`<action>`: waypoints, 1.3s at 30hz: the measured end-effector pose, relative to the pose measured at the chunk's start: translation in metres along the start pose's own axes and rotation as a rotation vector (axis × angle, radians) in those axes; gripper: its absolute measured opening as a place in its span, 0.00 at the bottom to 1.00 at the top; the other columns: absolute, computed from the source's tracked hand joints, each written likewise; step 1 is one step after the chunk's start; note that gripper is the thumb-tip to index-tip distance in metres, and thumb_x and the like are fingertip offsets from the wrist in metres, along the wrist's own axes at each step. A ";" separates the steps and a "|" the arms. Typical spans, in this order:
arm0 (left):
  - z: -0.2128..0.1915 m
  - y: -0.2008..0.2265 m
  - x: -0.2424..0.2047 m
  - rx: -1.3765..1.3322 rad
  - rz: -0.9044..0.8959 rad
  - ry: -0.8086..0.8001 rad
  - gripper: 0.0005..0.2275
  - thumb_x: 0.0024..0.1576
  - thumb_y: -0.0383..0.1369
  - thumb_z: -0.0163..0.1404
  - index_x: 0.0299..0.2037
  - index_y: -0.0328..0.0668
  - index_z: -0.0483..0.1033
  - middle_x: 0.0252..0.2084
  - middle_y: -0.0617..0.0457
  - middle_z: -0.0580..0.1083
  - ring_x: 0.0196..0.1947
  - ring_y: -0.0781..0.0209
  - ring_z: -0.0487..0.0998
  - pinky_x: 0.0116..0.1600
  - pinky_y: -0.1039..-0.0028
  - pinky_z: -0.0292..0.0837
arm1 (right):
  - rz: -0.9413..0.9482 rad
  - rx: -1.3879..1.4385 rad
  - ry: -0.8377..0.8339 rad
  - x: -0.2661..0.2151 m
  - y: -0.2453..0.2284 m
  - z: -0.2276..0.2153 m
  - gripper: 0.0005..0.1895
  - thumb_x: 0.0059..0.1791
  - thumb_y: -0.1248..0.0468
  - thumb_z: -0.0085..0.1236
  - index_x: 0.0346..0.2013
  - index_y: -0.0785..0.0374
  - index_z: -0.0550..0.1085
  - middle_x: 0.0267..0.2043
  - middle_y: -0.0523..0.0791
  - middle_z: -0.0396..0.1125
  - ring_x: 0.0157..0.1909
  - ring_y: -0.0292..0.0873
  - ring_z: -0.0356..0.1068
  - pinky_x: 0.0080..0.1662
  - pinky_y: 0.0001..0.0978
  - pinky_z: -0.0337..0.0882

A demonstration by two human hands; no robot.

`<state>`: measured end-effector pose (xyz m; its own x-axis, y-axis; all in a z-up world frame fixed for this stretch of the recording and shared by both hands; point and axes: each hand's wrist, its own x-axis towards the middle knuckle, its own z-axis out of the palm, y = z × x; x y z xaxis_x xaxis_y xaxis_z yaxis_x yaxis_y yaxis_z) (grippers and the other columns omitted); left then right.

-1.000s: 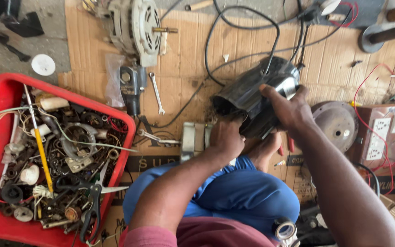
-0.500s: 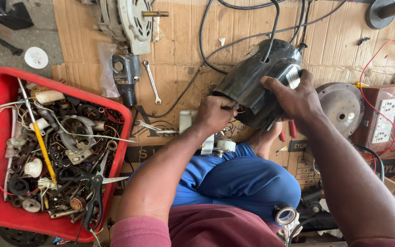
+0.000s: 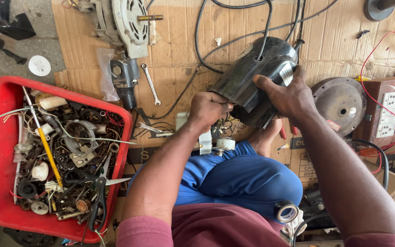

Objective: The person sits on the floor and repairs a black electrical motor by hand. They manipulate the internal wires, connect them, and then reassemble the motor casing. The person also uses a screwdriver to tighten screws on the motor housing.

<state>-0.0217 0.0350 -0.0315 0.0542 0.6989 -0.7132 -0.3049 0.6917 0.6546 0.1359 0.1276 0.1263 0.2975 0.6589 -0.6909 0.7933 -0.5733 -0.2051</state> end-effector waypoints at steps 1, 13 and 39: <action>0.000 0.000 0.001 -0.083 -0.042 -0.014 0.04 0.48 0.20 0.62 0.32 0.27 0.83 0.31 0.46 0.82 0.27 0.65 0.81 0.33 0.72 0.78 | 0.002 -0.003 0.001 0.000 -0.001 0.000 0.61 0.39 0.35 0.64 0.70 0.72 0.48 0.52 0.69 0.68 0.48 0.60 0.76 0.45 0.44 0.78; 0.052 -0.006 -0.063 0.375 0.664 0.063 0.11 0.56 0.19 0.50 0.46 0.36 0.81 0.45 0.45 0.82 0.46 0.53 0.86 0.53 0.69 0.80 | -0.109 0.021 0.052 0.016 -0.001 0.013 0.67 0.39 0.29 0.64 0.67 0.80 0.47 0.60 0.71 0.61 0.61 0.64 0.68 0.59 0.45 0.70; 0.065 -0.009 0.007 0.931 0.251 0.327 0.17 0.51 0.44 0.58 0.47 0.46 0.81 0.43 0.43 0.80 0.45 0.38 0.81 0.48 0.50 0.74 | -0.161 0.089 0.052 0.009 0.006 0.013 0.66 0.38 0.35 0.68 0.66 0.80 0.44 0.61 0.70 0.60 0.63 0.63 0.66 0.61 0.43 0.67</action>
<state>0.0434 0.0458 -0.0258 -0.2149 0.8556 -0.4708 0.5972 0.4966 0.6299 0.1371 0.1239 0.1098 0.1993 0.7686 -0.6079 0.7836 -0.4975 -0.3722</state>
